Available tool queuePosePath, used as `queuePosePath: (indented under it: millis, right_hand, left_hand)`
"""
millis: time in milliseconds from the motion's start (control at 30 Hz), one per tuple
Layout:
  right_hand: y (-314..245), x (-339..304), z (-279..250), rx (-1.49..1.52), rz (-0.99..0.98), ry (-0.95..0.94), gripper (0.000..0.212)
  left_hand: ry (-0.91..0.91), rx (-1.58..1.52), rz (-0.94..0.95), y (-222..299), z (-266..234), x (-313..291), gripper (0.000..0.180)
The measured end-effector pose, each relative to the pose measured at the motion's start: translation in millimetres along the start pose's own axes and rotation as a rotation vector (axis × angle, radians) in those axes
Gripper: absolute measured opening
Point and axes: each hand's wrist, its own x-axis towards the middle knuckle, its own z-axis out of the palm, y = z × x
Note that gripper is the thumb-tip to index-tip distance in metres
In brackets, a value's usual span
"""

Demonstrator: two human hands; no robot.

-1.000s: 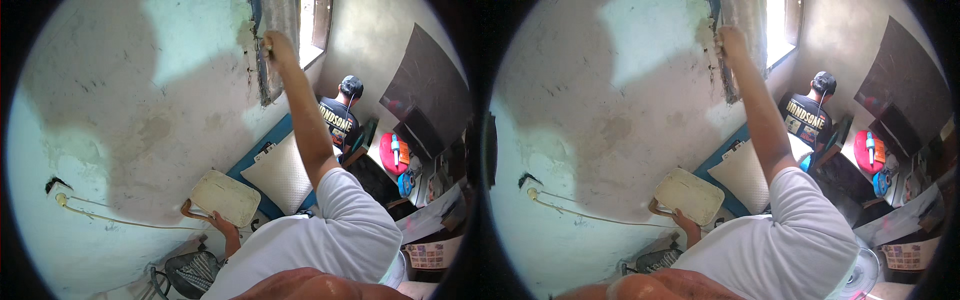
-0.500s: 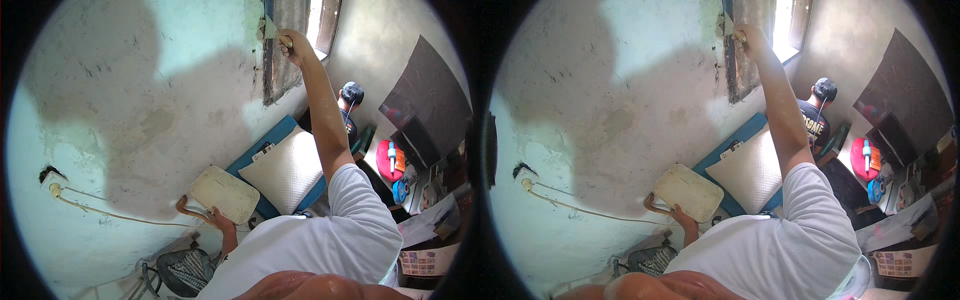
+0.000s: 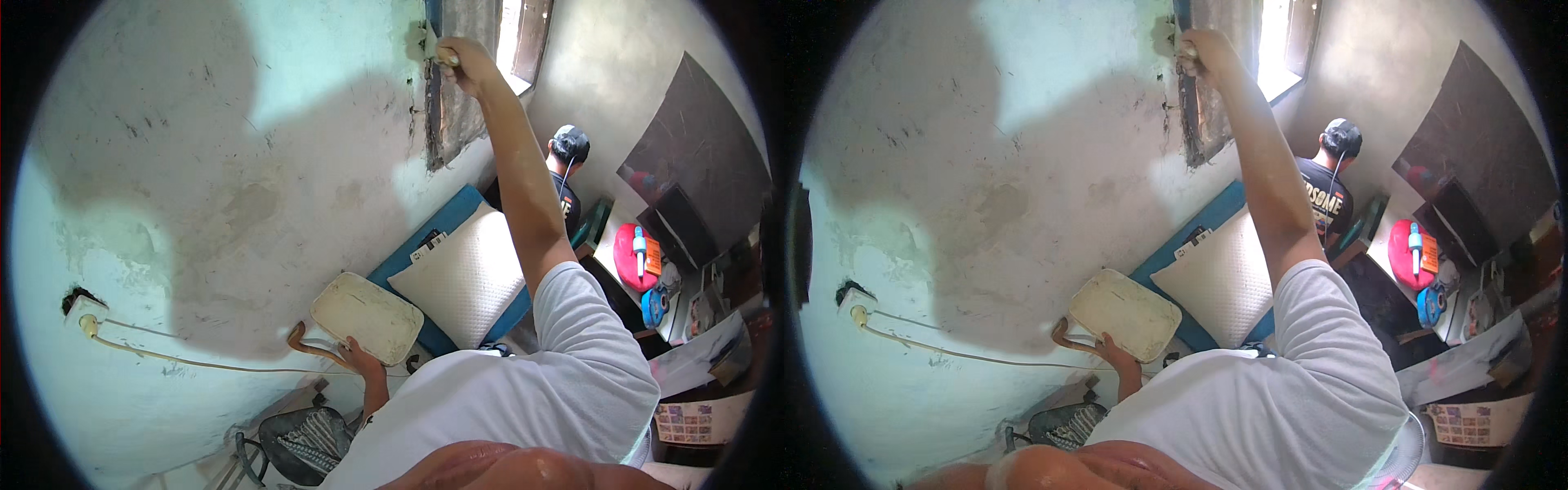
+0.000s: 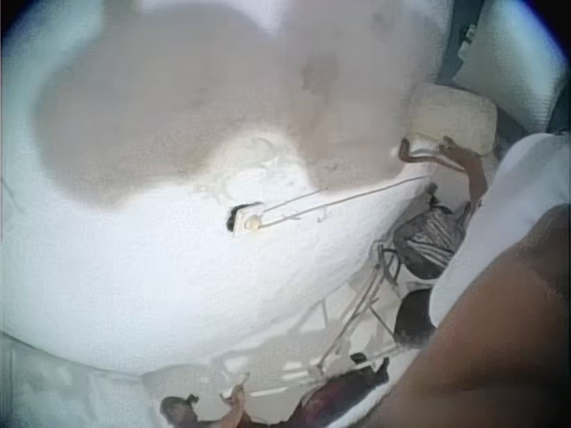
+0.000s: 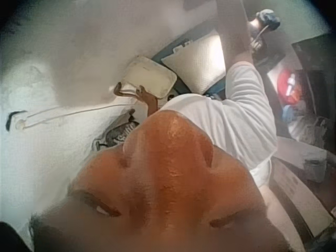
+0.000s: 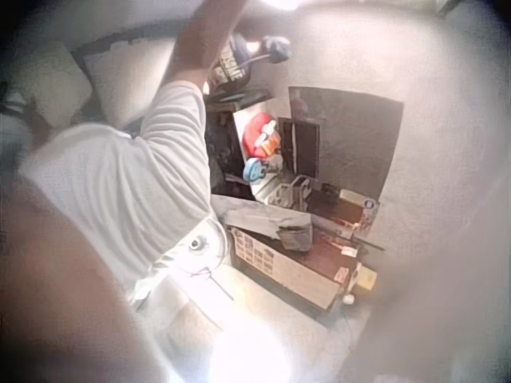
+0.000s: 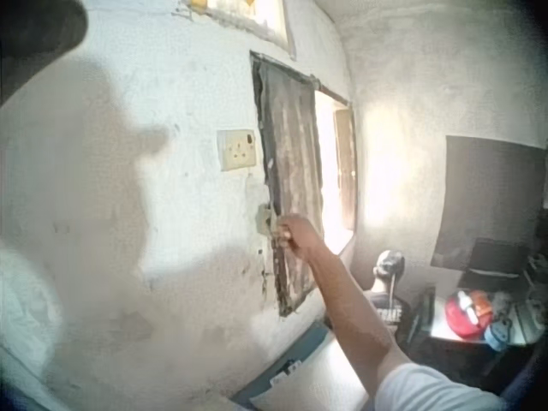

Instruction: The person applies wall filler to a section of the wall near a window using a putty knife, holding a container of the filler material in the other hand.

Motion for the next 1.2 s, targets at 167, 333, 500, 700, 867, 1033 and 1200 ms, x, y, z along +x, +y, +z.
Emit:
queuePosePath:
  millis: [167, 333, 500, 700, 867, 1033, 1200]
  right_hand:
    - [2.6, 7.1, 55.4, -0.097, -0.005, 0.229, 0.016]
    - [29.9, 20.1, 82.1, -0.277, -0.196, 0.397, 0.016]
    - [45.9, 21.2, 118.0, -0.345, -0.266, 0.522, 0.021]
    - [60.3, 22.6, 135.6, -0.482, -0.360, 0.591, 0.027]
    - [69.5, -4.9, 146.3, -0.353, -0.312, 0.527, 0.038]
    - [51.7, -55.8, 137.4, -0.080, -0.202, 0.294, 0.045]
    - [44.4, -64.5, 102.9, 0.007, -0.317, 0.425, 0.037]
  left_hand:
    - [-0.024, -0.040, 0.008, 4.3, 4.5, -1.9, 0.056]
    - [-0.054, -0.022, -0.051, 18.2, 4.2, -7.4, 0.055]
    - [-0.073, -0.027, -0.048, 10.0, -17.9, 4.3, 0.057]
    - [-0.104, -0.097, -0.012, 25.5, -15.2, -5.8, 0.061]
    - [0.007, -0.065, -0.056, 44.7, 2.6, -29.9, 0.061]
    - [-0.051, -0.065, -0.018, 20.6, -10.6, -22.3, 0.059]
    - [-0.051, -0.057, -0.033, 21.5, -2.3, -32.7, 0.054]
